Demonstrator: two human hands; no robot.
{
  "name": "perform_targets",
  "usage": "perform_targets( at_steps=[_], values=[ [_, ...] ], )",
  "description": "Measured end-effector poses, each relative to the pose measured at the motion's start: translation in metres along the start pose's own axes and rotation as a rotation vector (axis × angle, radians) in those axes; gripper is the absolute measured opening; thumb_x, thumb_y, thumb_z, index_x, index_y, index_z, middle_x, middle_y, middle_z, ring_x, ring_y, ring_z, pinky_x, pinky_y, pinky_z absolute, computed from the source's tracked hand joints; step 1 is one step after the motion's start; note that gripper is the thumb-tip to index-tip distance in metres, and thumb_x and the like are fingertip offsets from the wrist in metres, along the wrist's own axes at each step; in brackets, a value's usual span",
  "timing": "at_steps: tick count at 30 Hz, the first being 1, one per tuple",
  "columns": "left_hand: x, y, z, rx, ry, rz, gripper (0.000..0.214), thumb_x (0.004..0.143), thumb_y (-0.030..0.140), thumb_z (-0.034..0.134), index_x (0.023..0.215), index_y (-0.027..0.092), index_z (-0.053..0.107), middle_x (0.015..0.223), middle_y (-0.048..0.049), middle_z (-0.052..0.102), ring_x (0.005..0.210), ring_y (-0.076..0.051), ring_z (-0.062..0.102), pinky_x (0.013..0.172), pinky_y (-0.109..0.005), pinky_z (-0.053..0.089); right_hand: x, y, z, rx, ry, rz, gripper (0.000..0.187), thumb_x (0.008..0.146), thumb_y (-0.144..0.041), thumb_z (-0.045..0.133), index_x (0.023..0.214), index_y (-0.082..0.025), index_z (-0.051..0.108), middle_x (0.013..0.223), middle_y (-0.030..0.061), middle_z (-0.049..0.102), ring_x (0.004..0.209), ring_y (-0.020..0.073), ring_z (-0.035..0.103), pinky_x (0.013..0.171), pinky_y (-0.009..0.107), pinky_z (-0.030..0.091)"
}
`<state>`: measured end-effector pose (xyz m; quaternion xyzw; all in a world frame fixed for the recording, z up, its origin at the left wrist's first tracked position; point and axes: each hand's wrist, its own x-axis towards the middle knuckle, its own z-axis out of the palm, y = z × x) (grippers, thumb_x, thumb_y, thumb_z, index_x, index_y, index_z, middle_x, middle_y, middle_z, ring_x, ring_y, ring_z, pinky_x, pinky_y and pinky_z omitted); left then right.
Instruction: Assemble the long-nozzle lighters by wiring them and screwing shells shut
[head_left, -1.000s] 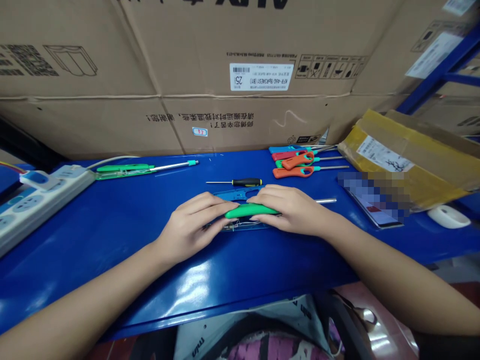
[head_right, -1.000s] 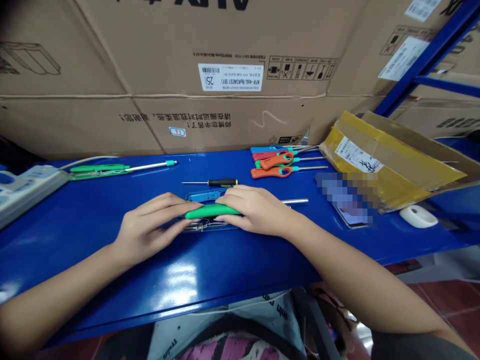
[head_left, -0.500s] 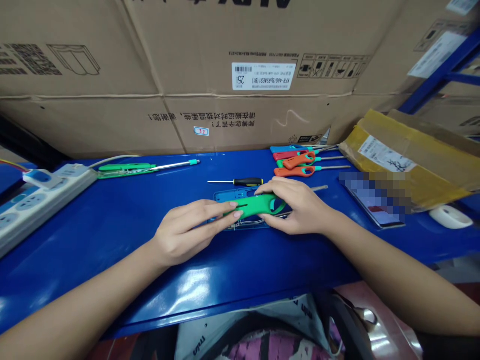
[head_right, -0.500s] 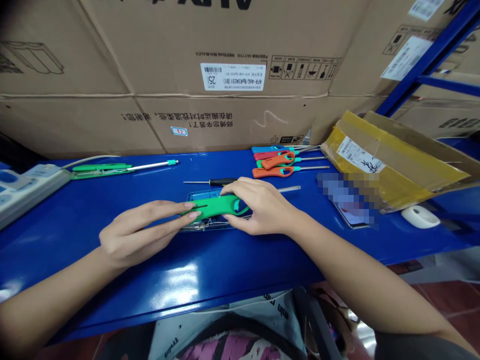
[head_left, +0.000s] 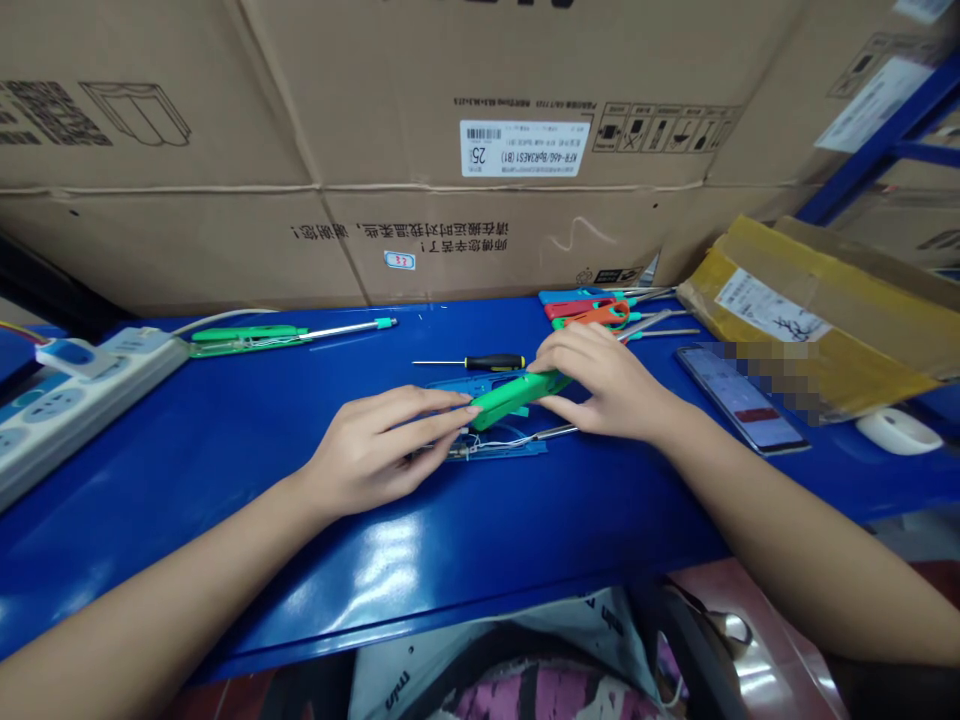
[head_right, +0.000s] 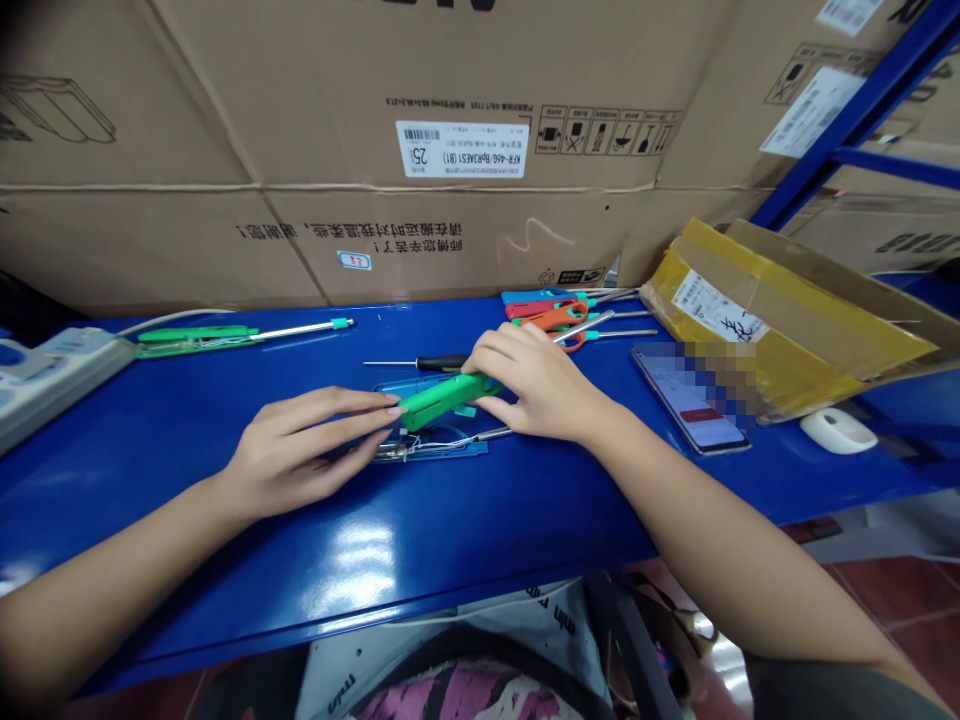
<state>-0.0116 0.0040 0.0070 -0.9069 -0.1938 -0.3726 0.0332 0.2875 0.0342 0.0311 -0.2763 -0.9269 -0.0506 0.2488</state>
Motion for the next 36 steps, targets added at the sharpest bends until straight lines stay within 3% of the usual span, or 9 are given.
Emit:
perform_targets(
  at_steps=[4, 10, 15, 19, 28, 33, 36],
  values=[
    [0.003, 0.003, 0.000, -0.041, -0.018, 0.013, 0.039, 0.087, 0.012, 0.072, 0.125, 0.017, 0.065, 0.115, -0.0098, 0.074, 0.095, -0.018, 0.072, 0.082, -0.031, 0.061, 0.001, -0.005, 0.002, -0.066, 0.066, -0.078, 0.010, 0.090, -0.021, 0.063, 0.100, -0.020, 0.060, 0.101, 0.0080, 0.068, 0.090, 0.0241, 0.059, 0.080, 0.038, 0.040],
    [0.002, 0.002, 0.001, -0.046, -0.035, 0.011, 0.036, 0.087, 0.011, 0.072, 0.122, 0.016, 0.066, 0.112, -0.0095, 0.075, 0.091, -0.019, 0.072, 0.079, -0.033, 0.061, 0.000, -0.003, 0.000, -0.055, -0.020, -0.059, 0.016, 0.091, -0.024, 0.063, 0.106, -0.019, 0.061, 0.109, 0.0103, 0.064, 0.096, 0.0243, 0.058, 0.083, 0.038, 0.042],
    [0.001, 0.003, 0.002, -0.076, -0.009, 0.007, 0.041, 0.086, 0.016, 0.075, 0.125, 0.015, 0.065, 0.103, -0.0085, 0.077, 0.084, -0.017, 0.071, 0.076, -0.032, 0.061, 0.000, -0.007, 0.001, -0.206, 0.164, -0.121, 0.005, 0.093, -0.019, 0.060, 0.097, -0.022, 0.060, 0.101, 0.0065, 0.065, 0.090, 0.0205, 0.057, 0.081, 0.037, 0.039],
    [0.003, 0.007, 0.001, -0.071, 0.017, 0.018, 0.040, 0.087, 0.019, 0.075, 0.125, 0.016, 0.065, 0.094, -0.0067, 0.077, 0.076, -0.015, 0.071, 0.070, -0.029, 0.060, -0.001, -0.018, 0.003, -0.291, 0.232, -0.172, 0.011, 0.096, -0.017, 0.056, 0.099, -0.026, 0.061, 0.100, 0.0018, 0.066, 0.089, 0.0170, 0.056, 0.082, 0.036, 0.036],
    [0.003, 0.008, 0.000, -0.029, 0.037, 0.007, 0.036, 0.089, 0.017, 0.072, 0.124, 0.016, 0.066, 0.087, -0.0054, 0.076, 0.071, -0.014, 0.070, 0.066, -0.027, 0.059, -0.003, -0.014, 0.003, -0.165, 0.163, -0.130, 0.019, 0.095, -0.021, 0.057, 0.112, -0.026, 0.063, 0.111, 0.0083, 0.065, 0.098, 0.0231, 0.059, 0.083, 0.040, 0.040],
    [0.004, 0.004, 0.001, 0.000, 0.026, -0.086, 0.025, 0.089, 0.019, 0.071, 0.114, 0.014, 0.072, 0.083, -0.0062, 0.075, 0.072, -0.016, 0.068, 0.068, -0.029, 0.058, -0.001, -0.008, -0.002, -0.071, -0.043, -0.069, 0.030, 0.099, -0.027, 0.053, 0.126, -0.017, 0.062, 0.117, 0.0165, 0.061, 0.105, 0.0273, 0.058, 0.086, 0.043, 0.045],
    [0.003, 0.001, 0.002, 0.002, -0.004, -0.121, 0.019, 0.090, 0.021, 0.070, 0.108, 0.016, 0.074, 0.086, -0.0054, 0.076, 0.075, -0.016, 0.066, 0.068, -0.030, 0.058, -0.001, -0.003, -0.005, -0.019, -0.103, -0.031, 0.033, 0.099, -0.031, 0.054, 0.128, -0.017, 0.062, 0.117, 0.0159, 0.062, 0.104, 0.0276, 0.059, 0.086, 0.044, 0.047]
  ],
)
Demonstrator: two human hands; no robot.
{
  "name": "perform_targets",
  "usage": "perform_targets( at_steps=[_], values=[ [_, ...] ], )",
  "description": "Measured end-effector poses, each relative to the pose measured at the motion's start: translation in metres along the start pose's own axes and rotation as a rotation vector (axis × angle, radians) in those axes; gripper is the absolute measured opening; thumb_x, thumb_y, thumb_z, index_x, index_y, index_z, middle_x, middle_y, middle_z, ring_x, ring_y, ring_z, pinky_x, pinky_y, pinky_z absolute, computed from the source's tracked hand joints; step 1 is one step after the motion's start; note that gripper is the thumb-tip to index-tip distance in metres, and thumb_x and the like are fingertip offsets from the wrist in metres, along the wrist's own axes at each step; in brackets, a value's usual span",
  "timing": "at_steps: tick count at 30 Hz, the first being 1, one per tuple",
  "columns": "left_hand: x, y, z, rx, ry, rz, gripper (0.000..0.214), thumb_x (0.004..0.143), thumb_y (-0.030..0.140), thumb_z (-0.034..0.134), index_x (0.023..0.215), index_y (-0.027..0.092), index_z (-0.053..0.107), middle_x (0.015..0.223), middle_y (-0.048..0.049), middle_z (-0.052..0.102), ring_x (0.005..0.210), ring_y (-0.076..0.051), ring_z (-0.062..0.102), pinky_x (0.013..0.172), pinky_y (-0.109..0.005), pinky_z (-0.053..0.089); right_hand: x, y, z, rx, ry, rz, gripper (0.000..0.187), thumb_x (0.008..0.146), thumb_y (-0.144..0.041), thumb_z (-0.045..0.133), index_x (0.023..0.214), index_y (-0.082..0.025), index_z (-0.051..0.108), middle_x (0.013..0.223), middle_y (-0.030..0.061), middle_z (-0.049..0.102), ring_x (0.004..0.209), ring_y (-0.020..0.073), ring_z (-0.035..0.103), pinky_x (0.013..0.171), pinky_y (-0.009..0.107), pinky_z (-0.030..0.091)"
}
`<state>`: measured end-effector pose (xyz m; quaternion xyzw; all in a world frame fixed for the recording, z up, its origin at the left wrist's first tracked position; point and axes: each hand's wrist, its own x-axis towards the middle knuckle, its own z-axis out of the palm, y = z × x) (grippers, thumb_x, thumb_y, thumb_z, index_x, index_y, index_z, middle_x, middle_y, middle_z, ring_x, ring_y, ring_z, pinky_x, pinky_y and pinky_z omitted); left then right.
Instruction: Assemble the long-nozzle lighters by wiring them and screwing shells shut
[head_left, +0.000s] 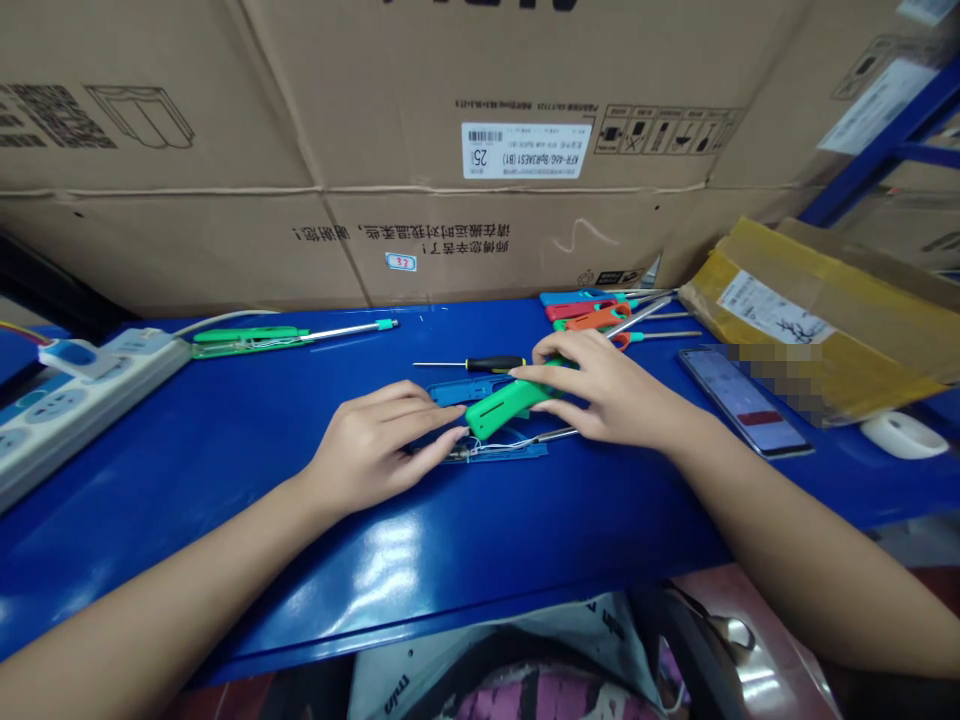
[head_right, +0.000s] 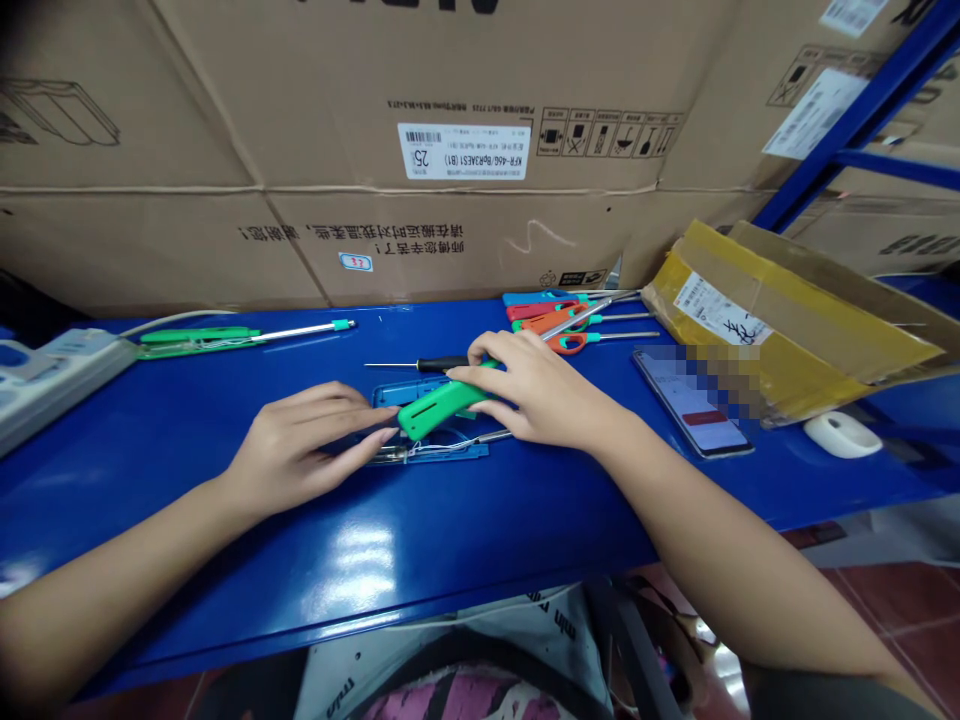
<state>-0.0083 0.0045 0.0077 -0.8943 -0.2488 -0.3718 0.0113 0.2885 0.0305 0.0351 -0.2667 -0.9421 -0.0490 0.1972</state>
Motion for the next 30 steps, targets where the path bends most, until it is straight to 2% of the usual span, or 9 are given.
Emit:
perform_targets(
  at_steps=[4, 8, 10, 14, 17, 20, 24, 30],
  values=[
    [0.000, -0.001, -0.003, -0.030, -0.047, -0.025, 0.016, 0.088, 0.021, 0.070, 0.103, 0.018, 0.074, 0.086, -0.0042, 0.077, 0.074, -0.017, 0.063, 0.068, -0.031, 0.057, -0.003, 0.009, -0.004, 0.052, -0.111, 0.144, 0.034, 0.098, -0.032, 0.056, 0.129, -0.020, 0.061, 0.119, 0.0128, 0.064, 0.103, 0.0263, 0.063, 0.089, 0.043, 0.050],
    [0.004, -0.002, -0.011, -0.115, -0.144, 0.075, 0.021, 0.085, 0.022, 0.069, 0.105, 0.019, 0.072, 0.090, -0.0044, 0.076, 0.079, -0.019, 0.063, 0.072, -0.033, 0.056, -0.008, 0.019, -0.005, -0.070, -0.219, 0.305, 0.032, 0.096, -0.028, 0.058, 0.125, -0.018, 0.064, 0.123, 0.0147, 0.066, 0.109, 0.0309, 0.064, 0.090, 0.045, 0.052],
    [0.006, -0.002, -0.014, -0.120, -0.214, 0.086, 0.018, 0.083, 0.024, 0.068, 0.100, 0.019, 0.071, 0.093, -0.0053, 0.075, 0.083, -0.020, 0.063, 0.075, -0.034, 0.055, -0.011, 0.023, -0.004, -0.121, -0.269, 0.351, 0.032, 0.096, -0.027, 0.057, 0.125, -0.016, 0.065, 0.122, 0.0157, 0.066, 0.109, 0.0325, 0.065, 0.090, 0.046, 0.053],
    [0.006, -0.004, -0.016, -0.079, -0.329, 0.020, 0.011, 0.084, 0.028, 0.067, 0.088, 0.018, 0.064, 0.094, -0.0065, 0.070, 0.085, -0.021, 0.060, 0.076, -0.035, 0.051, -0.012, 0.027, -0.005, -0.162, -0.285, 0.365, 0.035, 0.096, -0.028, 0.056, 0.128, -0.016, 0.065, 0.120, 0.0168, 0.067, 0.110, 0.0332, 0.065, 0.091, 0.048, 0.054],
    [0.006, -0.005, -0.016, -0.039, -0.388, -0.009, 0.014, 0.087, 0.032, 0.065, 0.092, 0.019, 0.063, 0.098, -0.0068, 0.068, 0.088, -0.022, 0.059, 0.078, -0.035, 0.050, -0.013, 0.028, -0.008, -0.177, -0.242, 0.382, 0.038, 0.097, -0.028, 0.055, 0.132, -0.015, 0.063, 0.123, 0.0173, 0.067, 0.115, 0.0331, 0.063, 0.094, 0.049, 0.054],
    [0.006, -0.005, -0.015, -0.023, -0.434, -0.024, 0.017, 0.088, 0.036, 0.063, 0.093, 0.019, 0.063, 0.100, -0.0067, 0.067, 0.090, -0.022, 0.058, 0.080, -0.035, 0.049, -0.014, 0.030, -0.013, -0.219, -0.285, 0.422, 0.038, 0.096, -0.028, 0.055, 0.131, -0.015, 0.064, 0.122, 0.0165, 0.067, 0.112, 0.0333, 0.064, 0.091, 0.048, 0.055],
    [0.007, -0.005, -0.014, -0.026, -0.463, -0.035, 0.019, 0.089, 0.038, 0.062, 0.091, 0.019, 0.063, 0.097, -0.0060, 0.065, 0.087, -0.021, 0.057, 0.079, -0.035, 0.048, -0.017, 0.033, -0.017, -0.249, -0.398, 0.460, 0.034, 0.094, -0.028, 0.056, 0.124, -0.016, 0.069, 0.113, 0.0148, 0.069, 0.102, 0.0323, 0.067, 0.083, 0.044, 0.055],
    [0.007, -0.004, -0.014, -0.030, -0.460, -0.045, 0.018, 0.089, 0.037, 0.062, 0.092, 0.019, 0.064, 0.095, -0.0056, 0.066, 0.086, -0.021, 0.057, 0.080, -0.034, 0.048, -0.023, 0.038, -0.018, -0.364, -0.422, 0.483, 0.032, 0.091, -0.025, 0.058, 0.120, -0.020, 0.071, 0.113, 0.0135, 0.070, 0.093, 0.0301, 0.069, 0.076, 0.042, 0.053]
  ],
)
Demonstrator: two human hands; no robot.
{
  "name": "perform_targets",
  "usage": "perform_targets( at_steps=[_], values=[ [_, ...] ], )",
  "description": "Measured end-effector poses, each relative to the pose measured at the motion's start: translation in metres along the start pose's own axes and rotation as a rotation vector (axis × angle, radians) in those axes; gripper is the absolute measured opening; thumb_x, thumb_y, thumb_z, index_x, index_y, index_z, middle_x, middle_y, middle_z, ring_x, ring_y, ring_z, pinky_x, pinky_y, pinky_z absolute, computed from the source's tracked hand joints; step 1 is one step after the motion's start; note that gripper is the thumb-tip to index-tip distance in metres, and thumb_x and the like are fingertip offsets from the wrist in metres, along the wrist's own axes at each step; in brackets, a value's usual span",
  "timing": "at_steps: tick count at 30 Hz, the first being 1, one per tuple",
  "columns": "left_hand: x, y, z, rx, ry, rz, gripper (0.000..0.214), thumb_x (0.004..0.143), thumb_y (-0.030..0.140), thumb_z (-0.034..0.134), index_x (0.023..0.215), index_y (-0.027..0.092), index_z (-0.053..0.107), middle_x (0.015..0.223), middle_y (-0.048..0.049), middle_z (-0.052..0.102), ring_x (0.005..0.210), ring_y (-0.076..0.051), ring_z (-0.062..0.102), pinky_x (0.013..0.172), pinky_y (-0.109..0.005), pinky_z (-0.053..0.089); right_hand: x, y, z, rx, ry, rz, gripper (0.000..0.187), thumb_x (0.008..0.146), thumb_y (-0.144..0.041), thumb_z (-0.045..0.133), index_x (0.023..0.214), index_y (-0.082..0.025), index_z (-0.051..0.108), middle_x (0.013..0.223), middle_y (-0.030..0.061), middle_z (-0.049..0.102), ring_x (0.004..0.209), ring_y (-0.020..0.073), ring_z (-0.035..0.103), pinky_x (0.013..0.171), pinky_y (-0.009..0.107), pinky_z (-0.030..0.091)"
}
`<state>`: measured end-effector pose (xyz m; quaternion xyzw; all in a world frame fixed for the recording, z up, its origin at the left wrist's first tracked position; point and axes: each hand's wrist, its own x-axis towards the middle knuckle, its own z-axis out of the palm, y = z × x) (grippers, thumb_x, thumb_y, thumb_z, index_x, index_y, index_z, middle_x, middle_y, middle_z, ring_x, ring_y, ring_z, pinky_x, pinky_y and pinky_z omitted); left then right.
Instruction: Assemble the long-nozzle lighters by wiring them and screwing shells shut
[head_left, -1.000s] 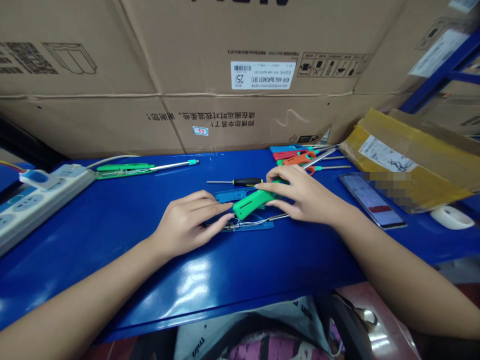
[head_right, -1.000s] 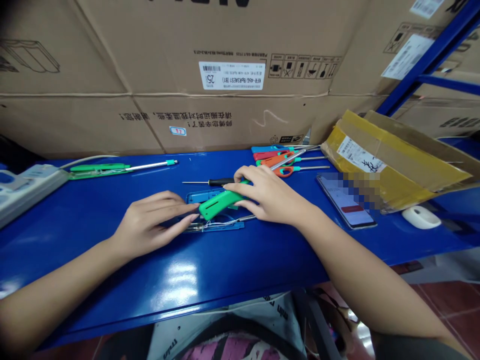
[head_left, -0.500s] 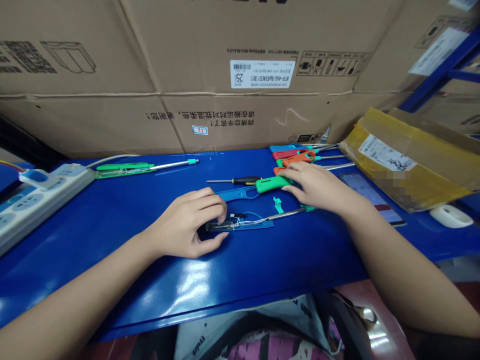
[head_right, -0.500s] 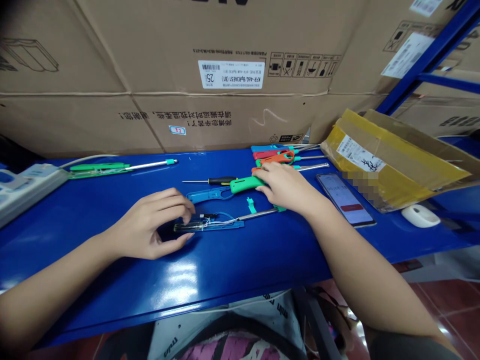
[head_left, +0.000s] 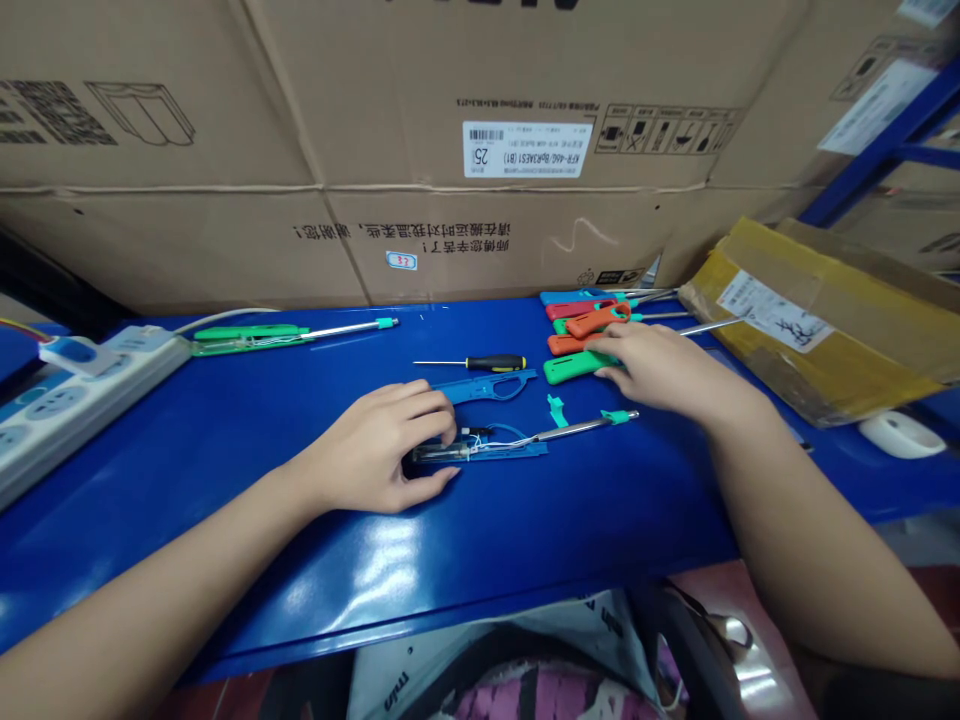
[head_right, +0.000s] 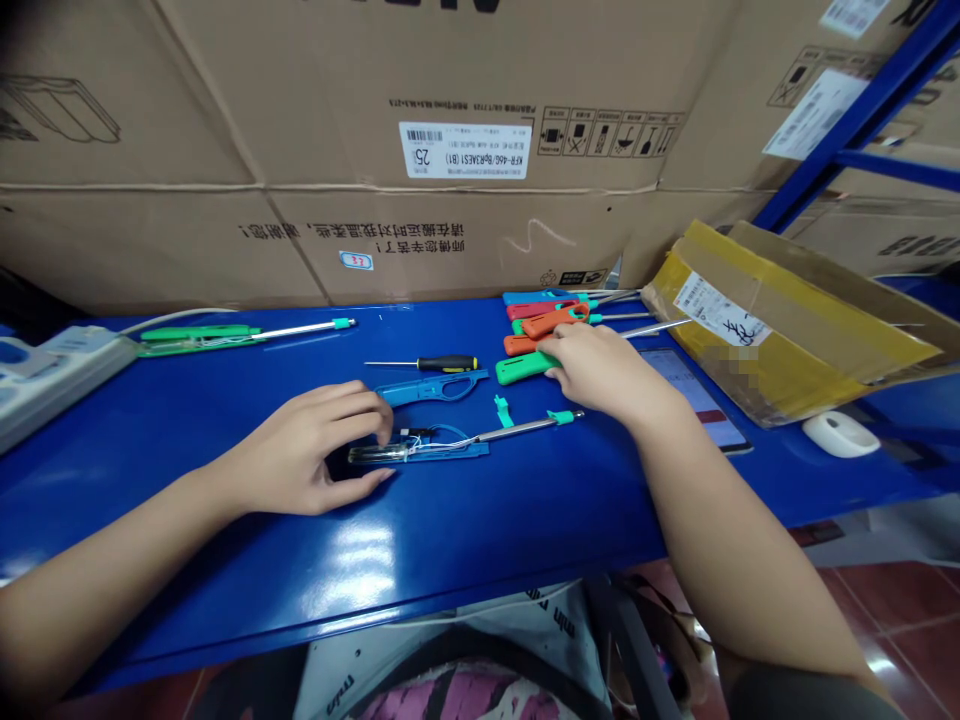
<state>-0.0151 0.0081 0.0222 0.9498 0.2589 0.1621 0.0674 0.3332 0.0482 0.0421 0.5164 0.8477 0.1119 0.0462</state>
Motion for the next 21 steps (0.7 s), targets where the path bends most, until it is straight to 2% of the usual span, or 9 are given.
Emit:
perform_targets(
  at_steps=[5, 10, 12, 15, 18, 21],
  values=[
    [0.000, 0.000, 0.001, 0.013, -0.013, -0.015, 0.019, 0.088, 0.038, 0.063, 0.092, 0.020, 0.063, 0.094, -0.0054, 0.066, 0.086, -0.021, 0.057, 0.080, -0.035, 0.048, -0.001, 0.005, 0.006, -0.043, -0.021, 0.040, 0.031, 0.085, -0.019, 0.061, 0.113, -0.021, 0.073, 0.106, 0.0136, 0.070, 0.090, 0.0299, 0.068, 0.071, 0.039, 0.052],
    [-0.001, -0.002, 0.002, 0.028, -0.041, -0.044, 0.021, 0.087, 0.039, 0.063, 0.094, 0.020, 0.061, 0.093, -0.0048, 0.066, 0.084, -0.022, 0.058, 0.079, -0.036, 0.047, 0.000, 0.005, 0.009, -0.025, -0.041, 0.098, 0.035, 0.082, -0.013, 0.058, 0.113, -0.019, 0.072, 0.110, 0.0162, 0.066, 0.094, 0.0328, 0.066, 0.072, 0.041, 0.051],
    [-0.001, -0.002, 0.003, 0.024, -0.056, -0.055, 0.021, 0.087, 0.039, 0.064, 0.095, 0.020, 0.061, 0.093, -0.0043, 0.065, 0.083, -0.022, 0.058, 0.078, -0.036, 0.047, 0.001, 0.000, 0.005, 0.038, 0.015, 0.057, 0.033, 0.086, -0.014, 0.055, 0.114, -0.018, 0.071, 0.109, 0.0160, 0.064, 0.097, 0.0328, 0.064, 0.078, 0.044, 0.051],
    [-0.001, -0.003, 0.003, 0.004, -0.062, -0.057, 0.018, 0.087, 0.036, 0.062, 0.096, 0.020, 0.061, 0.092, -0.0039, 0.066, 0.083, -0.022, 0.059, 0.077, -0.035, 0.047, 0.002, -0.013, -0.002, 0.257, 0.132, -0.100, 0.025, 0.092, -0.017, 0.049, 0.108, -0.017, 0.069, 0.107, 0.0138, 0.064, 0.103, 0.0296, 0.061, 0.087, 0.042, 0.050],
    [-0.001, -0.003, 0.004, -0.018, -0.062, -0.050, 0.016, 0.089, 0.032, 0.059, 0.099, 0.020, 0.061, 0.094, -0.0042, 0.066, 0.085, -0.021, 0.060, 0.077, -0.035, 0.048, 0.001, -0.030, -0.006, 0.430, 0.142, -0.161, 0.018, 0.095, -0.025, 0.052, 0.105, -0.019, 0.065, 0.109, 0.0104, 0.065, 0.097, 0.0239, 0.062, 0.080, 0.036, 0.049],
    [-0.002, -0.003, 0.007, -0.039, -0.062, -0.049, 0.016, 0.091, 0.032, 0.059, 0.101, 0.020, 0.062, 0.097, -0.0043, 0.067, 0.087, -0.021, 0.061, 0.079, -0.035, 0.049, 0.001, -0.040, -0.003, 0.499, 0.081, -0.168, 0.013, 0.091, -0.025, 0.058, 0.101, -0.019, 0.064, 0.094, 0.0058, 0.067, 0.077, 0.0183, 0.061, 0.065, 0.030, 0.044]
  ],
)
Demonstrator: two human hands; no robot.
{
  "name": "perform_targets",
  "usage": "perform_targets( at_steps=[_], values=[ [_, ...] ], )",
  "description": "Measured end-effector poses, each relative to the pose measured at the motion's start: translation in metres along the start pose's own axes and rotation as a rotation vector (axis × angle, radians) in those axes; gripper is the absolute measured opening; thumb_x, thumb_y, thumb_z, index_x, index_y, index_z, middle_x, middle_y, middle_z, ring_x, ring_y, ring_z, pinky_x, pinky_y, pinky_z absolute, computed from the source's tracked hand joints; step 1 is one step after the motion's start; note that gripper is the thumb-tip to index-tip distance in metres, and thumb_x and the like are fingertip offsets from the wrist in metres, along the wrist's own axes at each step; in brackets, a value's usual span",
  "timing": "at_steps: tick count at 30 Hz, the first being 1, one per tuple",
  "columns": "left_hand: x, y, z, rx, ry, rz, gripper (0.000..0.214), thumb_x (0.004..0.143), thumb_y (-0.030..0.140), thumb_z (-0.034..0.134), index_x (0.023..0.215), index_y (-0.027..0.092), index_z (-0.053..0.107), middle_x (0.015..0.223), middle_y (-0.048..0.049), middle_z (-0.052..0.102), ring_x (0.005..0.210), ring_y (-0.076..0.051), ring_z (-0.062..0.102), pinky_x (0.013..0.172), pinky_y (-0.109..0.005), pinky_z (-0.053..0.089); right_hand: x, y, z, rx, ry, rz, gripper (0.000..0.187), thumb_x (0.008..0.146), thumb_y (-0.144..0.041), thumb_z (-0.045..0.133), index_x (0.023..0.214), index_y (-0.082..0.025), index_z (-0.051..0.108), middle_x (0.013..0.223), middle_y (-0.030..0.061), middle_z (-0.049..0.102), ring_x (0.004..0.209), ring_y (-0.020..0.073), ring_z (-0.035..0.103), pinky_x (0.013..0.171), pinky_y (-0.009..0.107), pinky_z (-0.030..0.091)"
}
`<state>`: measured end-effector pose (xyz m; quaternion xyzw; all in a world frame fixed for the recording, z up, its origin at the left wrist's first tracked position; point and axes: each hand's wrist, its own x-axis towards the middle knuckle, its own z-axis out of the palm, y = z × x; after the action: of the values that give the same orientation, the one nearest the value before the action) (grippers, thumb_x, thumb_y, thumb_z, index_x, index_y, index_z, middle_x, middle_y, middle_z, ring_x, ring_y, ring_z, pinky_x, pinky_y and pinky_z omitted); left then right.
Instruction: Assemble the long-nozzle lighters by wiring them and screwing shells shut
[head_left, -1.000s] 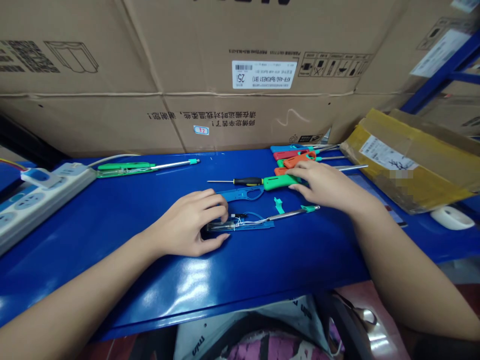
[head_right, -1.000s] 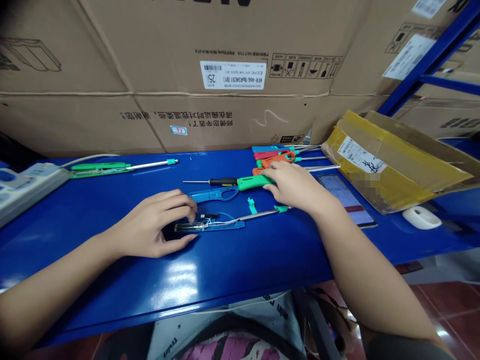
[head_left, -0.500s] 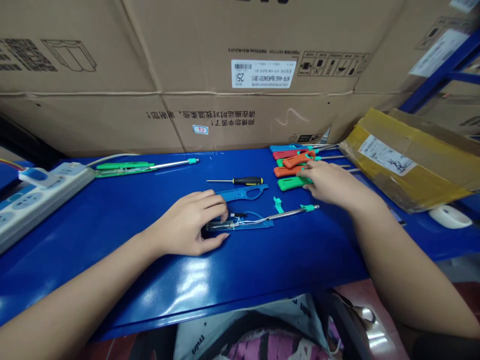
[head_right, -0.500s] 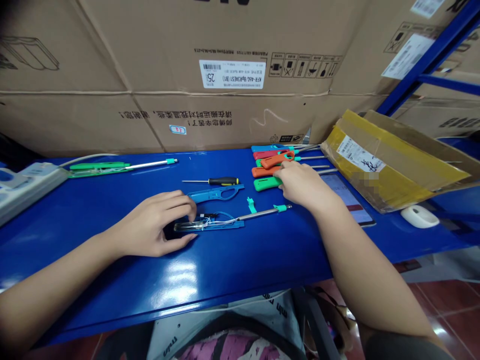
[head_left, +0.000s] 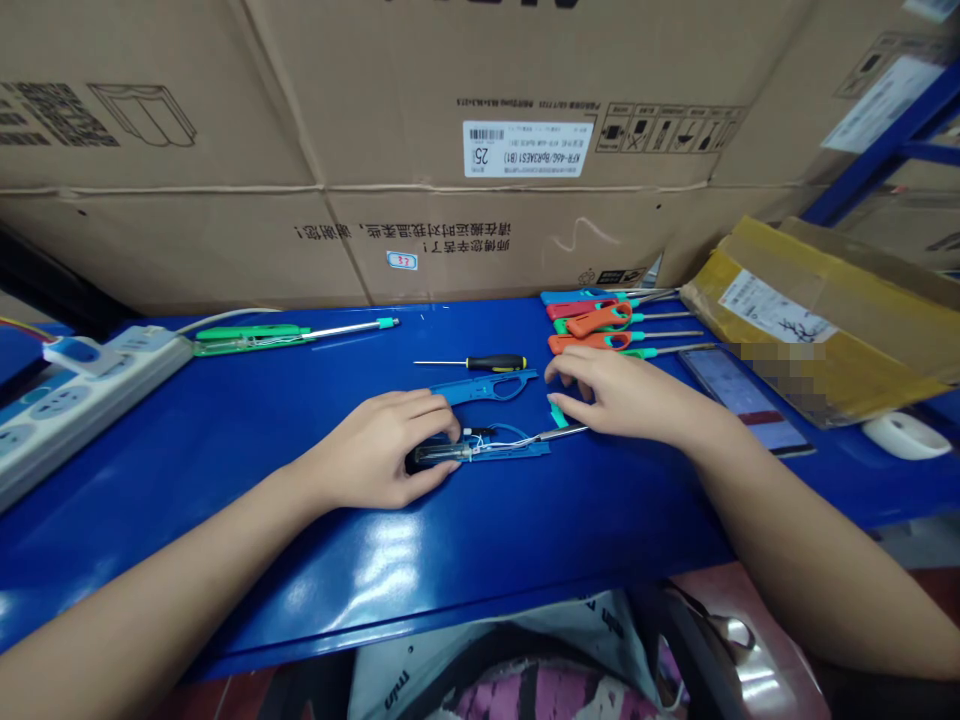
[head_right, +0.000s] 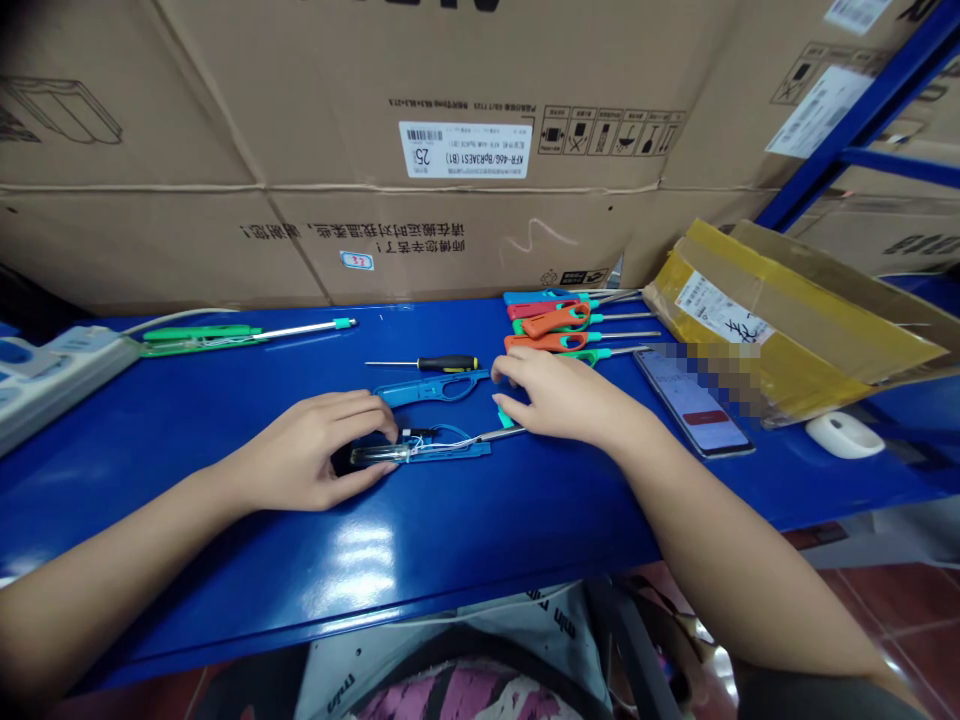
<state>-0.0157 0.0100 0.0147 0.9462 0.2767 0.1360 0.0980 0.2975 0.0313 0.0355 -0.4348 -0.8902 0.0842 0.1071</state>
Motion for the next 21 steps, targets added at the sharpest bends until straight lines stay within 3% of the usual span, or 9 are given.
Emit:
perform_targets(
  at_steps=[4, 7, 9, 13, 17, 21],
  values=[
    [0.001, 0.002, 0.005, -0.047, 0.008, -0.010, 0.017, 0.094, 0.034, 0.058, 0.103, 0.020, 0.063, 0.101, -0.0048, 0.067, 0.092, -0.021, 0.062, 0.082, -0.034, 0.050, 0.003, -0.001, 0.005, 0.074, -0.028, -0.047, 0.018, 0.093, -0.013, 0.048, 0.095, -0.016, 0.065, 0.086, 0.0056, 0.067, 0.075, 0.0165, 0.060, 0.068, 0.028, 0.042],
    [0.002, 0.006, 0.009, -0.073, 0.011, -0.019, 0.019, 0.095, 0.035, 0.058, 0.105, 0.020, 0.063, 0.105, -0.0051, 0.067, 0.097, -0.021, 0.062, 0.085, -0.033, 0.050, 0.002, -0.002, 0.001, 0.017, 0.007, -0.021, 0.018, 0.098, -0.027, 0.051, 0.096, -0.017, 0.066, 0.091, 0.0069, 0.068, 0.079, 0.0181, 0.060, 0.068, 0.029, 0.041],
    [0.003, 0.007, 0.011, -0.072, 0.012, -0.026, 0.020, 0.097, 0.037, 0.059, 0.106, 0.020, 0.063, 0.107, -0.0049, 0.067, 0.098, -0.021, 0.062, 0.086, -0.032, 0.049, 0.001, -0.003, -0.002, -0.022, -0.012, -0.003, 0.017, 0.093, -0.035, 0.061, 0.095, -0.019, 0.066, 0.087, 0.0041, 0.068, 0.075, 0.0177, 0.060, 0.064, 0.028, 0.038],
    [0.004, 0.009, 0.014, -0.076, 0.026, -0.024, 0.022, 0.098, 0.040, 0.058, 0.109, 0.021, 0.063, 0.108, -0.0040, 0.068, 0.099, -0.020, 0.063, 0.086, -0.032, 0.049, 0.003, -0.001, 0.003, -0.043, -0.074, -0.068, 0.009, 0.089, -0.019, 0.059, 0.090, -0.020, 0.068, 0.086, 0.0027, 0.069, 0.076, 0.0172, 0.062, 0.067, 0.028, 0.039],
    [0.004, 0.010, 0.014, -0.090, 0.043, -0.035, 0.024, 0.098, 0.042, 0.060, 0.110, 0.022, 0.063, 0.110, -0.0034, 0.069, 0.101, -0.020, 0.063, 0.088, -0.032, 0.049, 0.011, 0.000, 0.021, -0.121, 0.024, -0.130, 0.020, 0.098, -0.019, 0.050, 0.106, -0.019, 0.069, 0.106, 0.0085, 0.069, 0.097, 0.0235, 0.063, 0.082, 0.034, 0.043],
    [0.003, 0.013, 0.010, -0.076, 0.062, -0.046, 0.024, 0.094, 0.039, 0.063, 0.110, 0.021, 0.063, 0.108, -0.0034, 0.069, 0.099, -0.021, 0.062, 0.089, -0.035, 0.048, 0.013, -0.005, 0.027, -0.148, 0.081, -0.153, 0.021, 0.098, -0.018, 0.050, 0.110, -0.019, 0.066, 0.109, 0.0098, 0.067, 0.101, 0.0258, 0.059, 0.087, 0.038, 0.043]
  ],
)
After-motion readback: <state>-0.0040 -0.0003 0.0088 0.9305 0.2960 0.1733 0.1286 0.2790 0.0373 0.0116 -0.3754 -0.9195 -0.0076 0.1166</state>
